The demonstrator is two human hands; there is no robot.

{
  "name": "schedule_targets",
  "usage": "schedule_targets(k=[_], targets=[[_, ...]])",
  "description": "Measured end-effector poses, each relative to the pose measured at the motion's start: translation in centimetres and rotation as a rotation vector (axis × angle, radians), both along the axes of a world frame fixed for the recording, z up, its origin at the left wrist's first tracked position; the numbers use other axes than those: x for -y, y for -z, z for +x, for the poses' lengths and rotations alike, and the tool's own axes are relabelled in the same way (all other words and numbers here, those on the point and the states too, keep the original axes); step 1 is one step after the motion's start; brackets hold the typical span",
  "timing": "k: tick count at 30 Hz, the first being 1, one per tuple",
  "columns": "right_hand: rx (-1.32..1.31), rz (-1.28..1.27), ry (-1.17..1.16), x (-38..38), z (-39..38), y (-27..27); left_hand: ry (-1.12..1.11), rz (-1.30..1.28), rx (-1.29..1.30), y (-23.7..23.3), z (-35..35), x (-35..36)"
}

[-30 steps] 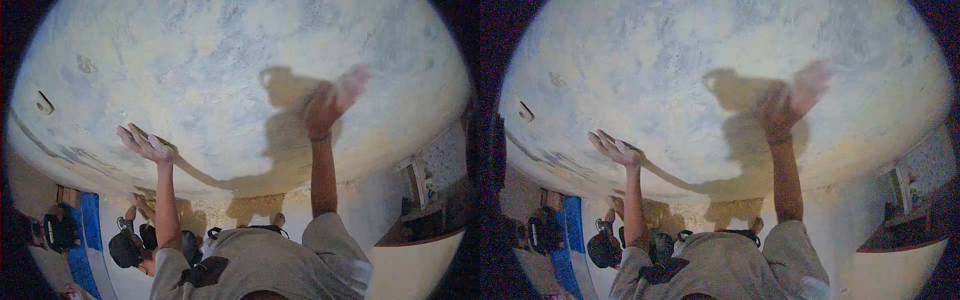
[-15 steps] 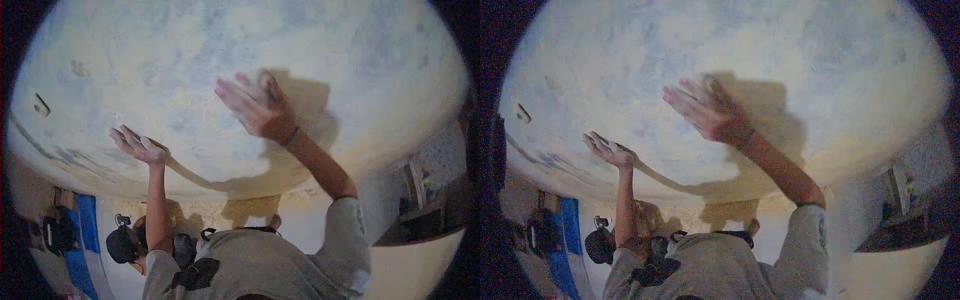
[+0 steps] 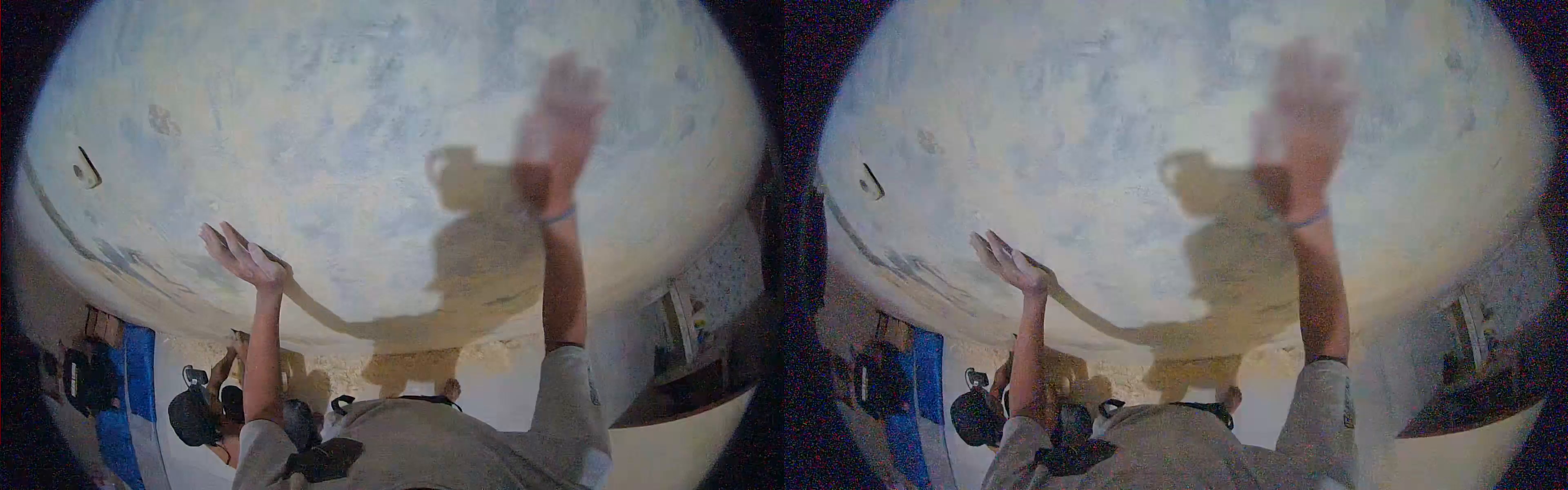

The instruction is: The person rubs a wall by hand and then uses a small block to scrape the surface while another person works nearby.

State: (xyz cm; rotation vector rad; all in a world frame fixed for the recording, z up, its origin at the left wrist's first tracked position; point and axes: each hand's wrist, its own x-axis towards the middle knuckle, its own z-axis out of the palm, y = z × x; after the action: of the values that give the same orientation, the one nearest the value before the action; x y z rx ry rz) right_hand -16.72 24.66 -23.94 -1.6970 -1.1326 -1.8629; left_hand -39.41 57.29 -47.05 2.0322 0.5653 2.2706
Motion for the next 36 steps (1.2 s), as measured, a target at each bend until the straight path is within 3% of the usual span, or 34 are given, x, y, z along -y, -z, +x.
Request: schedule_targets(k=[1, 3, 6, 9, 12, 14, 15, 17, 18, 20, 21, 24, 26, 27, 30, 33, 36], targets=[[0.021, 0.197, -0.121, 1.3, 2.0, -2.1, -0.005, 0.001, -0.008, 0.3, 0.0, -0.3], [-0.126, 0.541, 0.100, 3.0, 3.9, -5.1, 0.057, -0.020, 0.062, 0.8, 0.5, -0.2], [0.031, 0.258, -0.108, -2.4, 3.1, -4.6, 0.071, -0.025, 0.085, 1.5, 0.9, -0.7], [0.083, -0.608, -0.106, -8.8, -6.5, -0.2, 0.050, -0.033, 0.058, 1.6, 0.8, -1.0], [0.195, -0.734, -0.107, -8.2, -5.9, -2.8, 0.064, -0.033, 0.083, 1.4, 1.1, -0.6], [-0.100, -0.452, 0.210, -7.0, -4.1, -6.8, 0.051, -0.036, 0.061, 1.9, 0.7, -1.1], [0.116, -0.084, 0.179, -7.9, -2.9, -9.2, 0.094, -0.101, -0.062, 2.6, 0.1, -1.2], [0.152, 0.096, 0.240, -8.8, -3.1, -10.4, 0.074, -0.074, -0.077, 2.0, -0.3, -0.6], [-0.010, -0.094, 0.335, -8.7, -4.9, -9.1, 0.065, -0.058, -0.079, 1.5, -0.4, -0.4], [0.031, -0.398, 0.101, -10.0, -7.5, -4.9, 0.051, -0.040, -0.022, 0.9, -0.2, -0.2], [0.224, -0.508, -0.228, -10.8, -8.3, -2.9, 0.036, -0.027, 0.008, 0.3, 0.0, 0.3], [0.226, -0.653, -0.257, -9.0, -8.2, -3.5, -0.004, 0.000, 0.015, -0.4, -0.5, 0.8], [0.095, -0.391, 0.115, -5.8, -5.8, -6.1, -0.015, 0.007, 0.015, -0.7, -0.7, 1.1], [-0.066, -0.091, -0.080, -4.1, -3.6, -7.1, -0.012, 0.007, 0.023, -1.1, -0.7, 1.4], [0.107, 0.359, -0.030, -0.5, -0.7, -4.4, 0.024, -0.031, 0.010, -2.0, -1.2, 2.8], [-0.072, 0.132, -0.031, -1.2, 2.8, 5.8, 0.016, -0.029, -0.054, -2.8, -1.4, 3.1], [-0.280, 0.053, 0.130, 2.1, 1.4, 13.1, 0.070, 0.001, -0.052, -2.8, -1.0, 3.5]])
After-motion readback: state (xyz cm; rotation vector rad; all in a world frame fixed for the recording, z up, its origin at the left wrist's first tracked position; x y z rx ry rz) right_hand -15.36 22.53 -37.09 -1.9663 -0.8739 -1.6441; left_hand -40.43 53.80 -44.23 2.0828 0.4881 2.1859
